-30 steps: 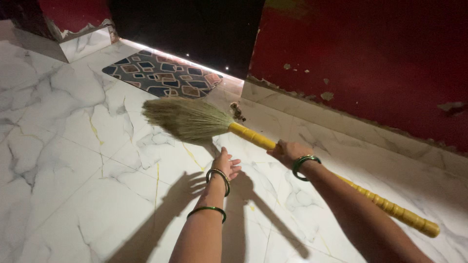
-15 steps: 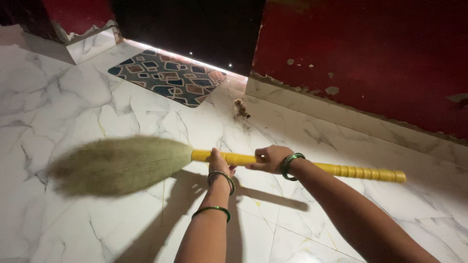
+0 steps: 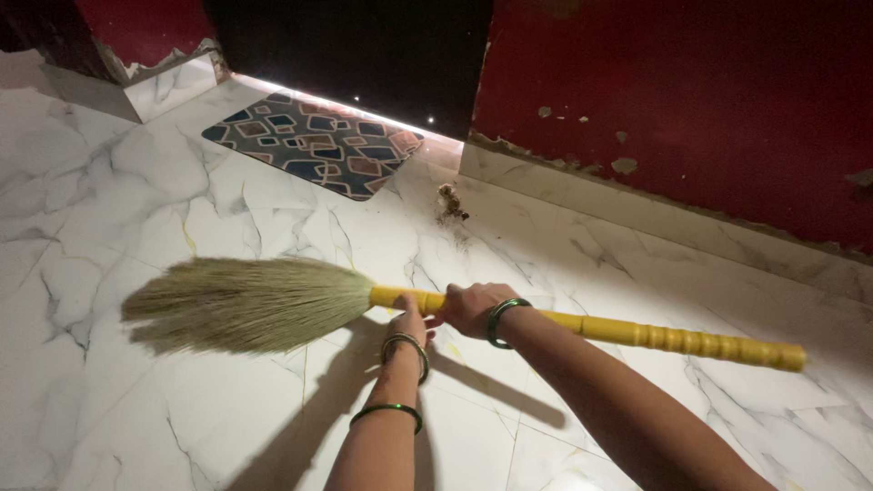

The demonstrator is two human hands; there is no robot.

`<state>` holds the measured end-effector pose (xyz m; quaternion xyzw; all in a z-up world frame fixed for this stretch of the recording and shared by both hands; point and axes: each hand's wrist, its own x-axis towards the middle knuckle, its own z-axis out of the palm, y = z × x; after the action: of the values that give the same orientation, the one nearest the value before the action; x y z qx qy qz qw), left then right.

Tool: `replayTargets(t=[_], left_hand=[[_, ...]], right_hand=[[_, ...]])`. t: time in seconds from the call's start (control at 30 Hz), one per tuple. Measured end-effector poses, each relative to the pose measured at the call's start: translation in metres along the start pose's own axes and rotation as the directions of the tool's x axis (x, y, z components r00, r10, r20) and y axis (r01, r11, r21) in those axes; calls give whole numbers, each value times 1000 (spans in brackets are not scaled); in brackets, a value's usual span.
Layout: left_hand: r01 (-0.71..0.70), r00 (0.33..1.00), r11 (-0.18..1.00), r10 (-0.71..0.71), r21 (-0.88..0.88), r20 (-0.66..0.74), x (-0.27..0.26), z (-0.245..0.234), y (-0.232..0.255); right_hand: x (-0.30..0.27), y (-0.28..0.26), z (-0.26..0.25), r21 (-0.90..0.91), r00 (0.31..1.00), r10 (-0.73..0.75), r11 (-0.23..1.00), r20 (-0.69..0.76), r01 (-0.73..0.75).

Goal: The person sweeps debris on a tiled floor using a broom with a yellow handle, moving the debris toward a doorway.

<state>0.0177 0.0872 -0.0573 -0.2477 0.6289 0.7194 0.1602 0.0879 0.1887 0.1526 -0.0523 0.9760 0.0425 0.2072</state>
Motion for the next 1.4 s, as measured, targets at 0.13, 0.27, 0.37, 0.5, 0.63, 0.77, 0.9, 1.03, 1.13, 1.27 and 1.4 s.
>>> replayTargets(t=[0.13,0.27,0.37,0.5,0.63,0.77,0.9,1.03,1.13,1.27,1.4], left_hand=[[-67,982,990,87,-121,166,49,38,-33],[46,949,994,-11,-104,315,43,61,-30],[13,949,998,-31,59,315,10,59,-13],[-22,945,991,-22,131,327,-12,58,5],[-22,943,998,0,63,334,-16,69,7],[61,939,997,-42,-46,341,-23,89,14],[1,959,993,33,-122,280,-51,93,25],[-46,985,981,76,-188,154,-69,86,31],[0,990,977,29,-213,135,-63,81,22],[154,978,983,-139,-95,155,-51,82,-20],[190,962,981,-195,41,190,-29,95,-47]], right_hand=[[6,27,5,-13,996,86,996,-28,-86],[18,61,21,104,973,233,967,-4,-231],[23,93,36,126,942,328,940,-65,-318],[24,129,43,151,879,427,903,-213,-402],[12,137,28,194,825,434,901,-361,-389],[0,126,16,228,804,436,900,-404,-373],[1,102,10,163,867,348,937,-356,-308],[4,78,10,26,942,166,986,-292,-166],[2,70,13,-62,980,18,998,-197,-31],[0,74,18,-183,996,-31,983,-79,16],[-4,84,33,-196,997,59,978,-43,-66]])
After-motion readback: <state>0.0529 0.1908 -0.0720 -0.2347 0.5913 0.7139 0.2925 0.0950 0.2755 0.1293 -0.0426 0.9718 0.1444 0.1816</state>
